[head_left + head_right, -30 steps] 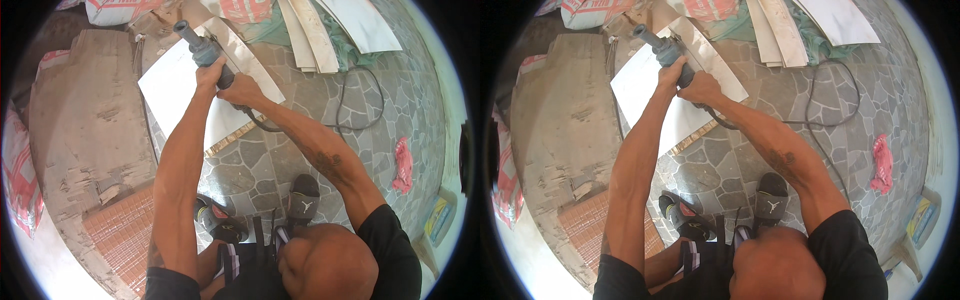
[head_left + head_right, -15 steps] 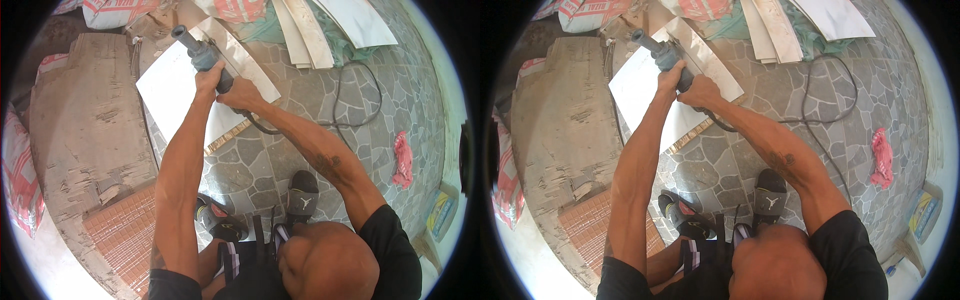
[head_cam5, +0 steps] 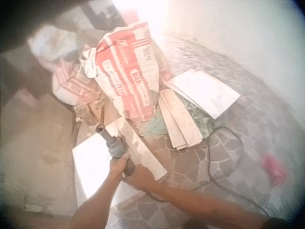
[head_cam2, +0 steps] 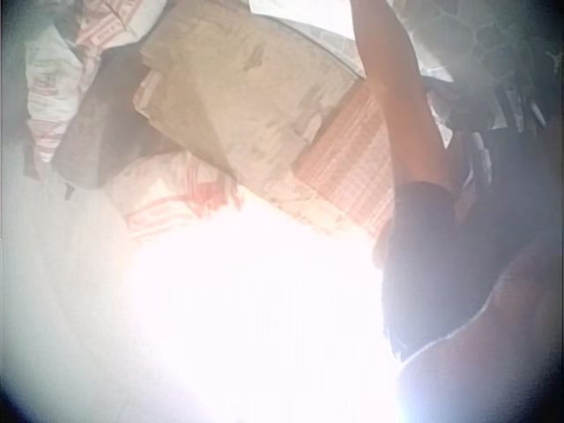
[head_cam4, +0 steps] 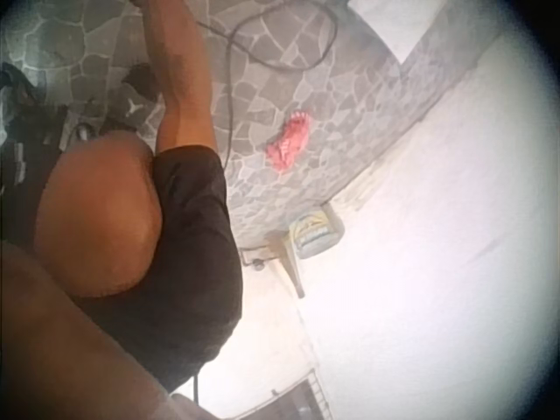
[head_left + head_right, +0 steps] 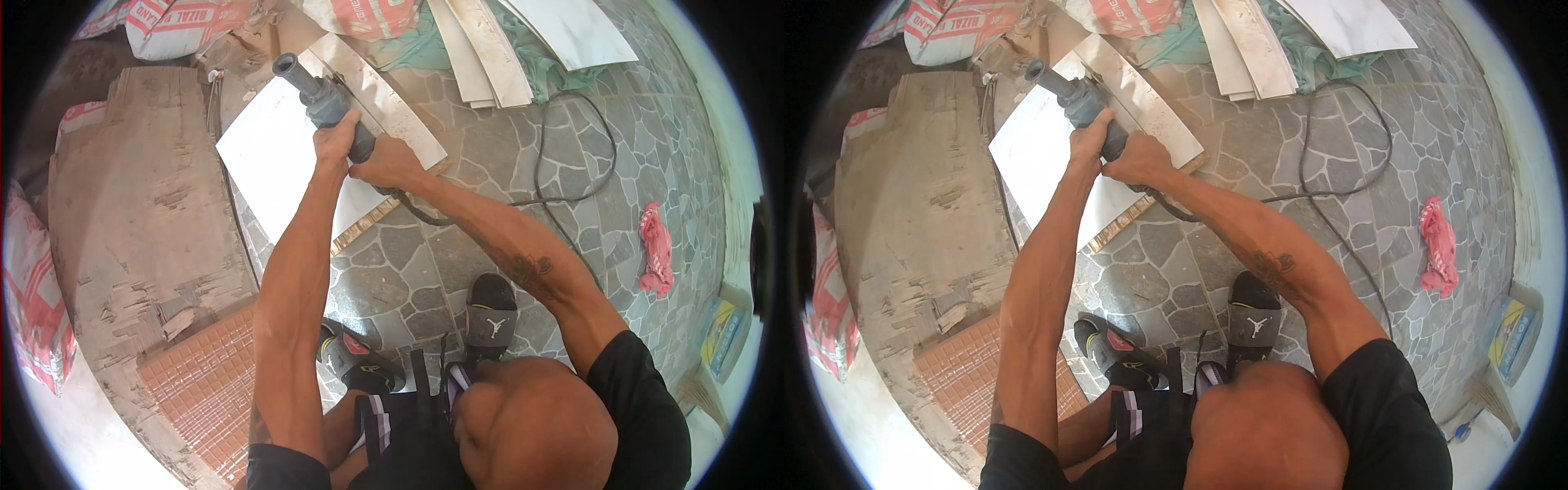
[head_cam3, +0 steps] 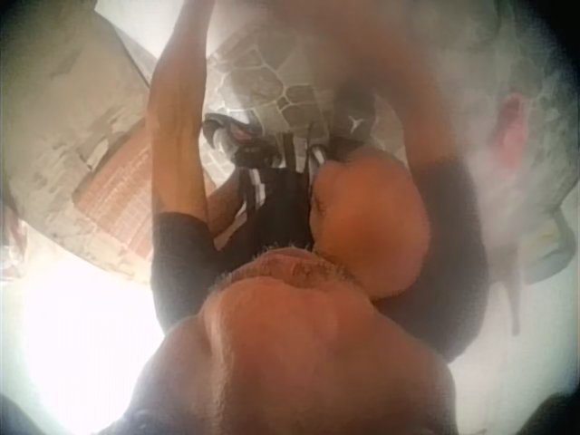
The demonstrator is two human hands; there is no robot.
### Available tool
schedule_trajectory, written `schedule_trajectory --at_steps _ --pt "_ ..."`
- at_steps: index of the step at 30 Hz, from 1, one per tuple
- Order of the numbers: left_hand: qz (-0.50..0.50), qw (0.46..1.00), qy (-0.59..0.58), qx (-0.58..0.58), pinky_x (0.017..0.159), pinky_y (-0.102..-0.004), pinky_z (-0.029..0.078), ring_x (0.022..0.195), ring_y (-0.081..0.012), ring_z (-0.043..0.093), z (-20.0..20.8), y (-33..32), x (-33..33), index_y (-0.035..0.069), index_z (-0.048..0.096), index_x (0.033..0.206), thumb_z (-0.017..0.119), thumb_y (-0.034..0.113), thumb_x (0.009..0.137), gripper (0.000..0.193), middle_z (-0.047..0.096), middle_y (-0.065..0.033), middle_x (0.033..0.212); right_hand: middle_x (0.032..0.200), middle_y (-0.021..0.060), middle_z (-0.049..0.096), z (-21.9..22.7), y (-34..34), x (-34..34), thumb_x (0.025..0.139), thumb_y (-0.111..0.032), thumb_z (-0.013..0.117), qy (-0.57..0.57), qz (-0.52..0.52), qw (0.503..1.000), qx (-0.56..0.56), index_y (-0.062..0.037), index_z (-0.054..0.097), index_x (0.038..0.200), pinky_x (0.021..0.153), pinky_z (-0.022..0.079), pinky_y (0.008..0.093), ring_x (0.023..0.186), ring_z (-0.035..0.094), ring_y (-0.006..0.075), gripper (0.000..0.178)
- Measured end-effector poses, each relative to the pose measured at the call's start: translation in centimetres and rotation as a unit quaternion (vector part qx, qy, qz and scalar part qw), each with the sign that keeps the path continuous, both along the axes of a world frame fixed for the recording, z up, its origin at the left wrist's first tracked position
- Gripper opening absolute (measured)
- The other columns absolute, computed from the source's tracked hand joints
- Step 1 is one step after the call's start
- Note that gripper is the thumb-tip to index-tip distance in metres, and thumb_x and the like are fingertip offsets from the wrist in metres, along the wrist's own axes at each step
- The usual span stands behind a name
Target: The person cuts tiles with an angle grinder, breaks off the cut pieces by hand, and stacks the tile pieces.
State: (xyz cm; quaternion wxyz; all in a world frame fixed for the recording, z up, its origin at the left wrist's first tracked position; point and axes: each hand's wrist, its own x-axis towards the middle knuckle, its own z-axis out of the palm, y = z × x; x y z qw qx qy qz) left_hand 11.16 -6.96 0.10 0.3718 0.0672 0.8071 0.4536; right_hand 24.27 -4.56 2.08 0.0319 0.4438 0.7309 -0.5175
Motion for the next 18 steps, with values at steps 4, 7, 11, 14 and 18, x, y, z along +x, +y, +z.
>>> schedule_trajectory --at_steps 4,7,11,14,18 --pt "0.005 1.0 0.002 0.012 0.087 -0.0376 0.05 0.1 -0.0268 0.065 0.0 -0.6 0.6 -0.019 0.062 0.113 0.079 0.031 0.073 0.066 0.067 -0.021 0.112 0.099 0.0243 0.071 0.3 -0.4 0.4 0.064 -0.044 0.081 -0.017 0.0 1.0 0.002 0.0081 0.069 0.097 0.082 0.057 0.0402 0.096 0.071 0.0349 0.063" --pt "0.001 1.0 0.005 0.01 0.086 -0.038 0.051 0.098 -0.0264 0.065 0.2 -0.7 1.0 -0.019 0.062 0.112 0.079 0.031 0.074 0.065 0.067 -0.0204 0.111 0.101 0.026 0.07 0.0 -0.7 0.8 0.065 -0.044 0.08 -0.009 -0.003 1.0 0.011 0.0097 0.068 0.099 0.082 0.057 0.0408 0.097 0.07 0.0362 0.065" --pt "-0.001 1.0 -0.003 0.008 0.085 -0.0383 0.051 0.096 -0.0258 0.065 0.6 -1.0 1.8 -0.018 0.064 0.109 0.079 0.03 0.074 0.062 0.068 -0.0196 0.109 0.1 0.0265 0.07 0.5 -0.7 1.4 0.064 -0.043 0.08 -0.013 -0.005 1.0 -0.012 0.0114 0.066 0.101 0.081 0.056 0.0414 0.096 0.07 0.0366 0.067" --pt "-0.001 1.0 -0.002 0.021 0.084 -0.0378 0.051 0.095 -0.0255 0.065 0.4 -1.6 2.0 -0.018 0.064 0.108 0.079 0.03 0.074 0.061 0.068 -0.0194 0.108 0.098 0.0263 0.07 0.7 -1.2 1.8 0.064 -0.042 0.08 -0.012 -0.004 1.0 -0.007 0.0118 0.067 0.098 0.08 0.057 0.0414 0.094 0.071 0.0366 0.065" --pt "-0.001 1.0 -0.006 0.027 0.084 -0.0373 0.051 0.094 -0.0254 0.065 0.4 -1.8 2.7 -0.018 0.065 0.108 0.079 0.029 0.074 0.06 0.068 -0.0192 0.107 0.094 0.0273 0.07 0.5 -1.4 2.4 0.064 -0.042 0.079 -0.009 0.002 1.0 -0.007 0.0124 0.067 0.094 0.079 0.057 0.0415 0.092 0.071 0.0368 0.063"
